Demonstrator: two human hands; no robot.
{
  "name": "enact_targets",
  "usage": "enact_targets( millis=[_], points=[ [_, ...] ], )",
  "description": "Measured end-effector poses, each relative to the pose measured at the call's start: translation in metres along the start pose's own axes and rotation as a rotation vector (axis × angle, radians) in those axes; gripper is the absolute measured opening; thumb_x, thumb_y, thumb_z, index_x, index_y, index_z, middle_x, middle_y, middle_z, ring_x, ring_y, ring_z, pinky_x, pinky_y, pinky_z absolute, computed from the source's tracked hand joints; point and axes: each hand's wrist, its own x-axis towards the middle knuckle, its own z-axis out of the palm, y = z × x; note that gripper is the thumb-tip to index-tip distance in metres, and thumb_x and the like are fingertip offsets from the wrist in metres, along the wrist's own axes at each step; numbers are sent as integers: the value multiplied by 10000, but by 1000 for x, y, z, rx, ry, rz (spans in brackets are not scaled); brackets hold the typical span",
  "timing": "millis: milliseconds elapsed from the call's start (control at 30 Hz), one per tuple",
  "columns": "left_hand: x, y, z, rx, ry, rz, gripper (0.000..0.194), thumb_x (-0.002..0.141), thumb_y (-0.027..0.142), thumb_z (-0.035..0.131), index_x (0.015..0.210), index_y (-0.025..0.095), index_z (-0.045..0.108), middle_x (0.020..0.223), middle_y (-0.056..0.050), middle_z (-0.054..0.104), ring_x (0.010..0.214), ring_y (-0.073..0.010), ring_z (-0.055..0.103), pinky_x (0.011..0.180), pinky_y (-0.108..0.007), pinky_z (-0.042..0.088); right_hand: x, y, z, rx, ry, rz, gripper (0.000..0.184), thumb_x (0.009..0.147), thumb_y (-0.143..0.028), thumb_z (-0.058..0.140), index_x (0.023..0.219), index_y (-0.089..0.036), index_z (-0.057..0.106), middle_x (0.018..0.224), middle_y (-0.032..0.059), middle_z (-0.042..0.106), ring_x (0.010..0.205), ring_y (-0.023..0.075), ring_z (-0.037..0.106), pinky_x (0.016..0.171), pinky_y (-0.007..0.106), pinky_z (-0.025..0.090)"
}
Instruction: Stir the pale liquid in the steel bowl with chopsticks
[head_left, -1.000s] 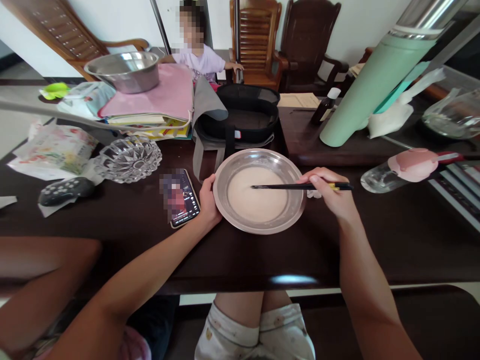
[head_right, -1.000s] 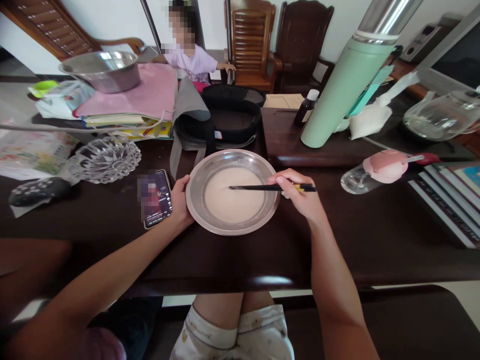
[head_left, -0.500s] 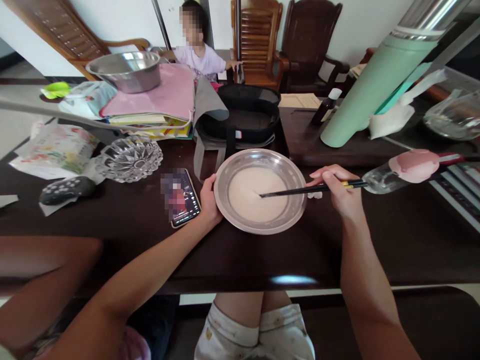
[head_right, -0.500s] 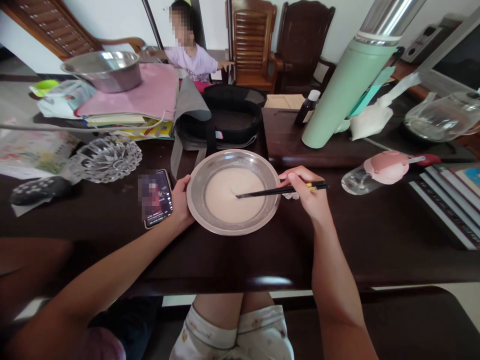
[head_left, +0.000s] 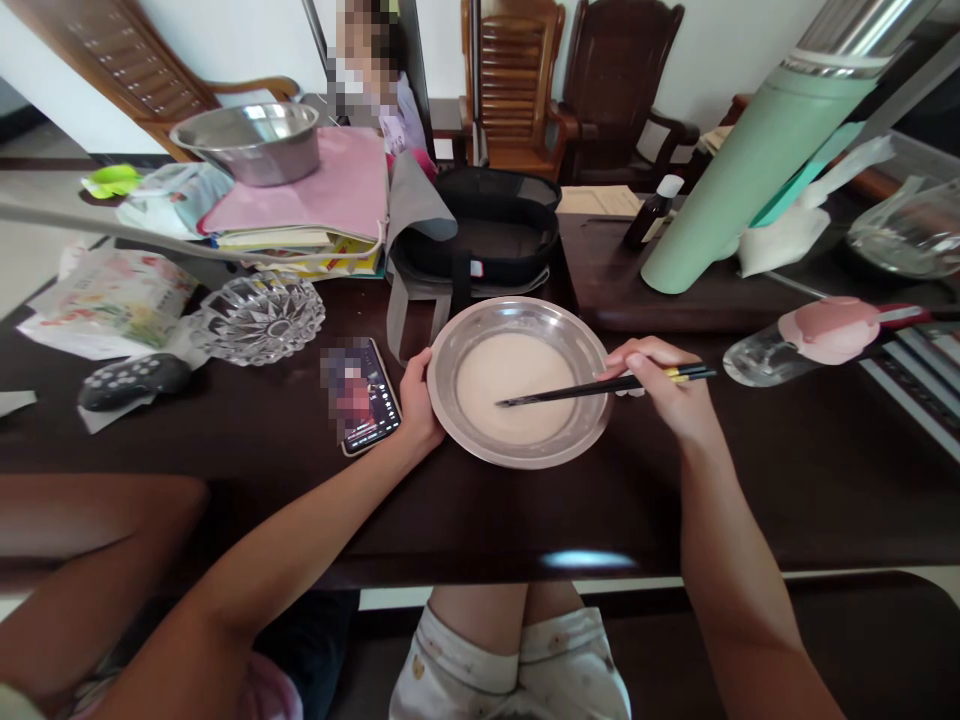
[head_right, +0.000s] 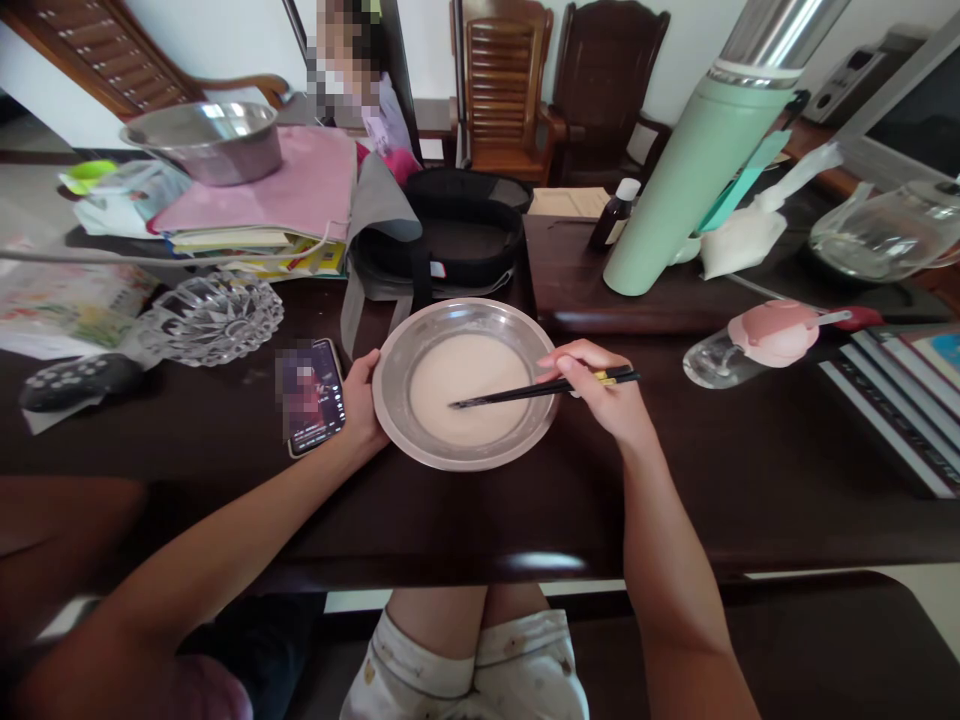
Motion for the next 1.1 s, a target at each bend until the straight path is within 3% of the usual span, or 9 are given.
enact_targets(
  millis=[100,233,300,400,467,633,833,967,1100],
  points=[
    [0,0,-1,-2,-10,-2,278,728,483,781,772,215,723,738,-60,780,1010,-381,806,875,-443,669,1,-1,1,-36,5,-21,400,948,-655,776,864,-270,841,844,46,860,801,244,842,687,344,668],
    [-1,0,0,8,-2,4,267,731,472,771,750,210,727,723,-67,773,1018,-384,804,882,-437,668,-1,0,-2,-11,103,5,380,987,-619,746,893,-262,835,751,31,834,630,201,774,582,315,619],
    [-1,0,1,5,3,4,259,733,466,765,747,210,726,728,-65,774,1019,-381,804,889,-438,667,-1,0,-1,-3,64,16,396,980,-635,744,899,-258,836,720,28,822,598,203,758,563,319,615],
    [-1,1,1,1,0,-1,260,731,468,769,759,213,724,745,-62,780,1021,-381,803,887,-446,669,1,-2,2,-22,-32,-11,416,947,-665,765,873,-263,842,789,42,843,739,240,823,679,358,673],
    [0,0,0,4,-3,7,266,730,473,774,766,213,726,752,-62,783,1025,-381,801,882,-445,669,2,-3,3,-39,-21,-22,413,939,-668,772,857,-269,840,832,48,854,803,251,841,706,361,679],
    [1,0,0,0,3,12,254,747,464,760,740,213,724,725,-64,770,1023,-380,802,882,-439,668,0,-1,0,-5,86,16,396,976,-641,747,889,-262,828,734,36,830,633,219,785,551,321,611],
    [-2,2,2,-5,-6,-5,242,782,448,726,744,209,742,736,-74,777,1020,-371,801,878,-437,670,1,-3,3,-29,-37,-47,374,964,-624,773,870,-271,848,845,47,853,805,239,835,728,355,679],
    [-2,2,2,3,-6,6,245,784,448,723,729,210,747,720,-73,774,1005,-365,806,868,-423,670,0,-1,-1,-30,94,-14,376,988,-617,748,886,-267,840,780,37,836,695,220,799,621,336,641],
    [-2,2,2,4,2,-4,254,761,462,756,739,209,741,710,-59,773,985,-367,807,870,-433,672,0,-1,0,-11,18,-19,400,977,-639,749,887,-260,841,756,35,831,676,216,797,590,320,625]
  ],
)
